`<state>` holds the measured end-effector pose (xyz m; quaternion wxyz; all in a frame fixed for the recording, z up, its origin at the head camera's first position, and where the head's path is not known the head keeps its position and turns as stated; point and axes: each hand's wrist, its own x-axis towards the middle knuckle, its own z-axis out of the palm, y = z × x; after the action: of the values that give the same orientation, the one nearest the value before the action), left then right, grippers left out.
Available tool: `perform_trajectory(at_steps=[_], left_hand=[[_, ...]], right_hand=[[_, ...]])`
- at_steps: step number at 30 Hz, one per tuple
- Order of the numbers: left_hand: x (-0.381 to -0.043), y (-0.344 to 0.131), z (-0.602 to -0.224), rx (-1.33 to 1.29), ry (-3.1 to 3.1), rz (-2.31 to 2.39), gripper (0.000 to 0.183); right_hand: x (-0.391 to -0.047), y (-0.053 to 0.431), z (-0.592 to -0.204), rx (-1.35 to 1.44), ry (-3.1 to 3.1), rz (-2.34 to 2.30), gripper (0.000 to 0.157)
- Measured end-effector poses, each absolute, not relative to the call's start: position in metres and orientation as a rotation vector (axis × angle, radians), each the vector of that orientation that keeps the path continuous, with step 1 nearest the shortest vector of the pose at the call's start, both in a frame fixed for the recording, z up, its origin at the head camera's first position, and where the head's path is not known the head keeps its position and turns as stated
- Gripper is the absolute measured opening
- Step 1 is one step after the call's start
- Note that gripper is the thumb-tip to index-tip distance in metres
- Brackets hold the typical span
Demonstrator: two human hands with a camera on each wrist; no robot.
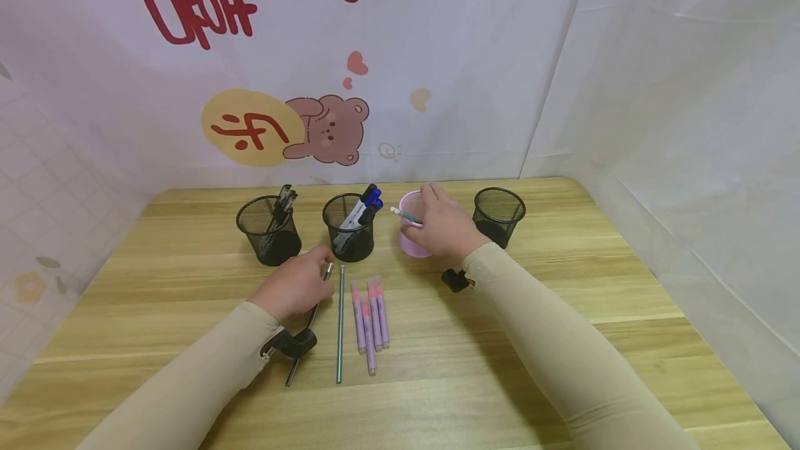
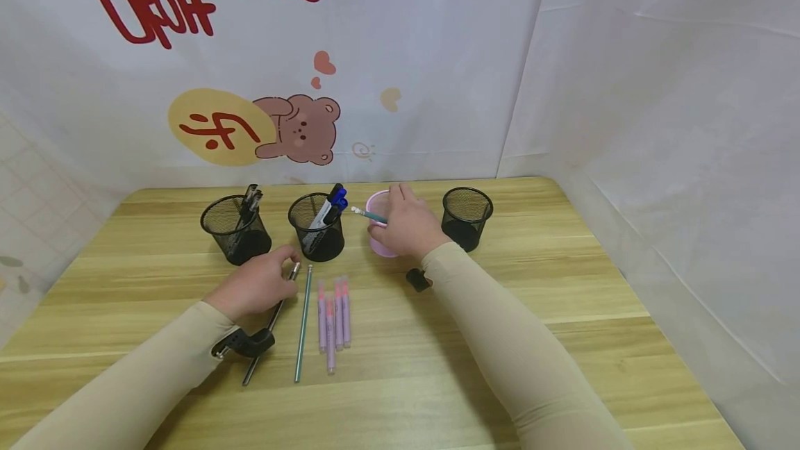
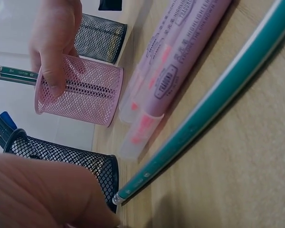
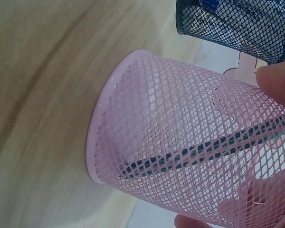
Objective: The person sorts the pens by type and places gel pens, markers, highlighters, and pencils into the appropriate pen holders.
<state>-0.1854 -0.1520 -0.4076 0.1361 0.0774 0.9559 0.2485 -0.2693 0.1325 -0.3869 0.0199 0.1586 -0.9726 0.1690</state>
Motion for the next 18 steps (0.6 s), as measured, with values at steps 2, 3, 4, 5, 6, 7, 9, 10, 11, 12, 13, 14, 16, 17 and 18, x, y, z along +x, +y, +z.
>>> perform_trajectory(at_steps=[2,3,4,5,6,7,9,10,11,12,13,14,16,17,18], left_hand=[[-0.1852,-0.1516,-0.4066,0.225,2.772,0.724,0.05],[-0.1852,-0.1514,-0.4061,0.227,2.776,0.724,0.05],[-0.1852,-0.1514,-0.4058,0.23,2.78,0.726,0.05],[-0.185,-0.1514,-0.4054,0.232,2.783,0.729,0.05],[-0.1848,-0.1513,-0.4049,0.232,2.786,0.732,0.051],[-0.1845,-0.1512,-0.4044,0.233,2.787,0.736,0.051],[-0.1844,-0.1513,-0.4039,0.232,2.792,0.741,0.051],[-0.1842,-0.1512,-0.4034,0.233,2.792,0.746,0.051],[-0.1841,-0.1512,-0.403,0.232,2.791,0.75,0.051],[-0.184,-0.1512,-0.4026,0.231,2.79,0.754,0.051],[-0.184,-0.1511,-0.4021,0.23,2.787,0.759,0.05],[-0.1838,-0.151,-0.4017,0.229,2.785,0.762,0.05],[-0.1836,-0.1507,-0.4007,0.223,2.777,0.77,0.05],[-0.1835,-0.1506,-0.4005,0.219,2.774,0.772,0.051],[-0.1834,-0.1504,-0.4002,0.215,2.77,0.776,0.051]], right_hand=[[-0.2695,0.1326,-0.387,0.49,-3.02,0.521,0.089],[-0.2697,0.1326,-0.3872,0.491,-3.019,0.521,0.089],[-0.2698,0.1327,-0.3872,0.491,-3.02,0.521,0.089],[-0.27,0.1328,-0.3874,0.489,-3.022,0.519,0.089],[-0.2699,0.1328,-0.3874,0.489,-3.023,0.519,0.089],[-0.2698,0.1328,-0.3873,0.488,-3.023,0.518,0.089],[-0.2696,0.1328,-0.3872,0.487,-3.024,0.517,0.089],[-0.2696,0.1329,-0.3872,0.487,-3.027,0.514,0.089],[-0.2695,0.1328,-0.3872,0.486,-3.027,0.513,0.089],[-0.2692,0.1327,-0.387,0.486,-3.028,0.513,0.089],[-0.2691,0.1327,-0.3869,0.486,-3.029,0.512,0.089],[-0.2689,0.1327,-0.3869,0.486,-3.029,0.511,0.089],[-0.2688,0.1327,-0.3867,0.488,-3.028,0.512,0.089],[-0.2691,0.1326,-0.3869,0.488,-3.027,0.514,0.089],[-0.2692,0.1326,-0.3869,0.49,-3.026,0.514,0.089]])
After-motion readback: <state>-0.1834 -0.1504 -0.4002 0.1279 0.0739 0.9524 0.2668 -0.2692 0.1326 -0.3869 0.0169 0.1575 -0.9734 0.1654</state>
